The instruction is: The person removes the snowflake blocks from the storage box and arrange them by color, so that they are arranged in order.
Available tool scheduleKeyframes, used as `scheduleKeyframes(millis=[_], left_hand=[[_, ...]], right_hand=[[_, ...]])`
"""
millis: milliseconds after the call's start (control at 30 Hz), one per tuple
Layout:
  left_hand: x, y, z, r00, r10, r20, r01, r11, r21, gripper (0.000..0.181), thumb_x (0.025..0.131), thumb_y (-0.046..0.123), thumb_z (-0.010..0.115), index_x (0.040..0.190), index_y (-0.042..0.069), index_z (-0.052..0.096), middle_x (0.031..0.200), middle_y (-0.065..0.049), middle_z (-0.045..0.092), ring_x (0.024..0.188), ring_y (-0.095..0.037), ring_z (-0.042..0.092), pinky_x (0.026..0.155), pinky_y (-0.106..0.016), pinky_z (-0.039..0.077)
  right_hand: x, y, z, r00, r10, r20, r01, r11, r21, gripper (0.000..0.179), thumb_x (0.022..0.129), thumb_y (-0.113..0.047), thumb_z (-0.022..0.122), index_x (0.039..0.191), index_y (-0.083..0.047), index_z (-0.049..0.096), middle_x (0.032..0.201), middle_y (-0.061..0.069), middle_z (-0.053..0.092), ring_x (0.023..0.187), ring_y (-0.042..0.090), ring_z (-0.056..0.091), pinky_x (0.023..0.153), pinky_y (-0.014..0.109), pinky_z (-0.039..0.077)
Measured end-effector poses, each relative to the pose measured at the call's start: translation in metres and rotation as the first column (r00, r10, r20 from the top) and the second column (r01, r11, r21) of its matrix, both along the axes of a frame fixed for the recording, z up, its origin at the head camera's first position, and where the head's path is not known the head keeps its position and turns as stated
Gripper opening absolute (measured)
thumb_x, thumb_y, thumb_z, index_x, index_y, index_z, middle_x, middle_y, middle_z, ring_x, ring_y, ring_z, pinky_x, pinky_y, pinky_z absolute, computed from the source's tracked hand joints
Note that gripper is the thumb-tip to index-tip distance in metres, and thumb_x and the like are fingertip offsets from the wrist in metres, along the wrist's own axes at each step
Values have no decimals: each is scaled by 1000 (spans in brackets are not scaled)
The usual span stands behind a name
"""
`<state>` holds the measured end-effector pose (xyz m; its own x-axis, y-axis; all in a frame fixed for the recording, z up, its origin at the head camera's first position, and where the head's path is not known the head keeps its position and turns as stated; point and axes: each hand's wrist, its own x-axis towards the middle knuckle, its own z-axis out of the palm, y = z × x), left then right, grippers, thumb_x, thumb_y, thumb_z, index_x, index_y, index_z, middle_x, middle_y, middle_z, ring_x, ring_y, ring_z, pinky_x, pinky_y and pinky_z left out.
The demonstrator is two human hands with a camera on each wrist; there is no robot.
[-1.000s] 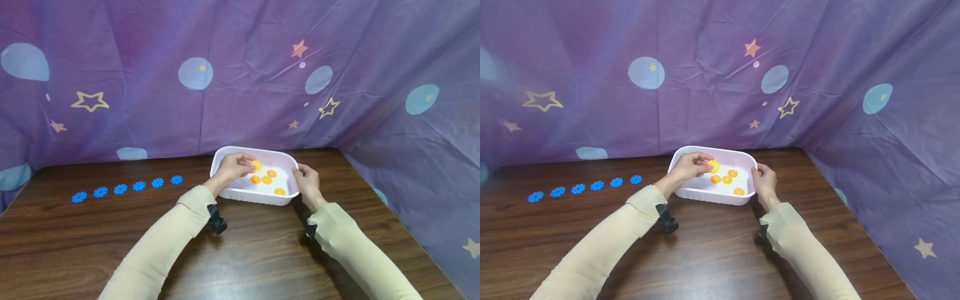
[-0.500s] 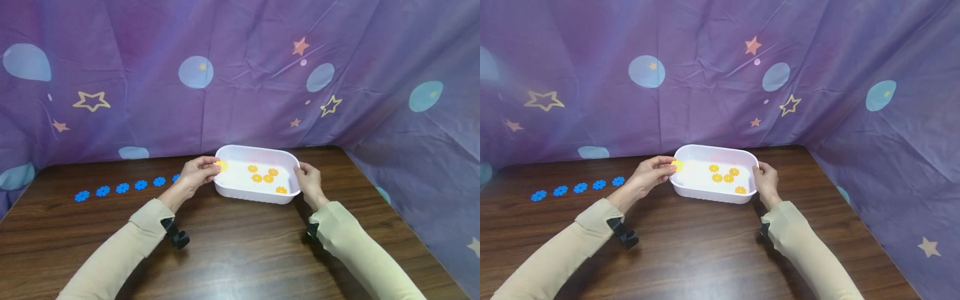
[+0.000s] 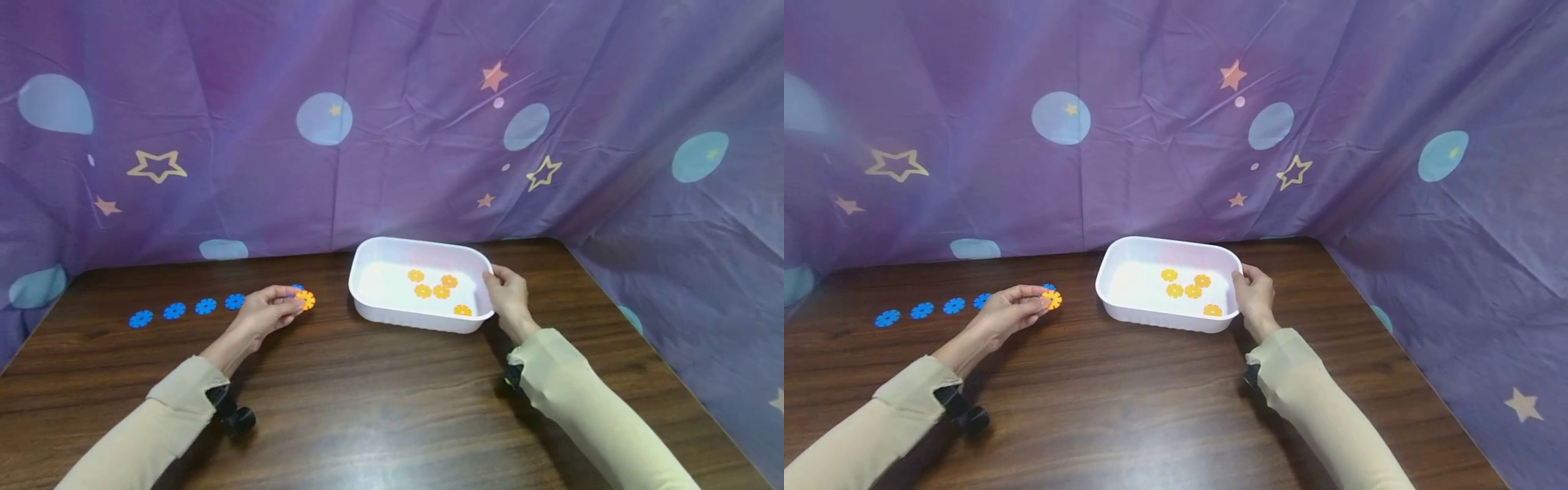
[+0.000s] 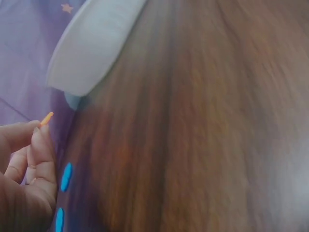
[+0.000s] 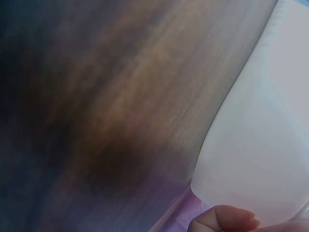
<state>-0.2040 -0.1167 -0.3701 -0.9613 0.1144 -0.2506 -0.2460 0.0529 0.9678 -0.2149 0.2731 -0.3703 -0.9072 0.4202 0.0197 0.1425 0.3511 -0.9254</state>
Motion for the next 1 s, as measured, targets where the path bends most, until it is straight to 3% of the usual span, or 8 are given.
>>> scheduleKeyframes(millis=[233, 400, 567, 733, 1000], left_hand=[[2, -11, -10, 1000, -11, 5, 12, 982, -186, 37, 88, 8, 63, 121, -6, 54, 97, -6, 67, 75, -4, 64, 66, -16, 53], [2, -13, -13, 1000, -8, -9, 5, 969, -246, 35, 88, 7, 63, 120, -7, 56, 106, -15, 66, 73, -4, 63, 65, -17, 54], [1, -13, -16, 999, 2, -44, -14, 961, -278, 32, 86, 3, 64, 114, -10, 58, 91, -8, 69, 66, -3, 61, 61, -17, 54], [-2, -13, -17, 996, -11, -91, -22, 938, -345, 26, 84, 2, 66, 106, -10, 61, 78, -3, 70, 61, -4, 61, 56, -18, 53], [-7, -13, -14, 997, -42, -71, 7, 901, -434, 23, 84, 6, 69, 102, -7, 63, 79, -6, 71, 61, -3, 61, 56, -19, 54]], right_hand=[[0, 0, -1, 1000, -3, -6, 3, 1000, 2, 38, 96, -12, 47, 128, 6, 52, 109, 19, 57, 95, 24, 55, 66, 12, 47], [-1, 1, -2, 1000, -7, -6, 7, 1000, 8, 38, 95, -12, 47, 128, 5, 53, 108, 18, 57, 94, 24, 56, 68, 14, 49], [-1, 1, -3, 1000, -1, -3, 1, 1000, 3, 39, 95, -13, 47, 129, 5, 52, 110, 19, 57, 97, 26, 56, 70, 16, 50], [-1, 1, -3, 1000, -4, -1, 4, 1000, 2, 39, 95, -13, 47, 129, 5, 52, 112, 20, 57, 98, 26, 55, 71, 16, 49], [1, 0, 2, 1000, 9, 7, -9, 1000, -1, 39, 96, -13, 46, 131, 5, 50, 118, 23, 57, 102, 26, 55, 77, 20, 50]])
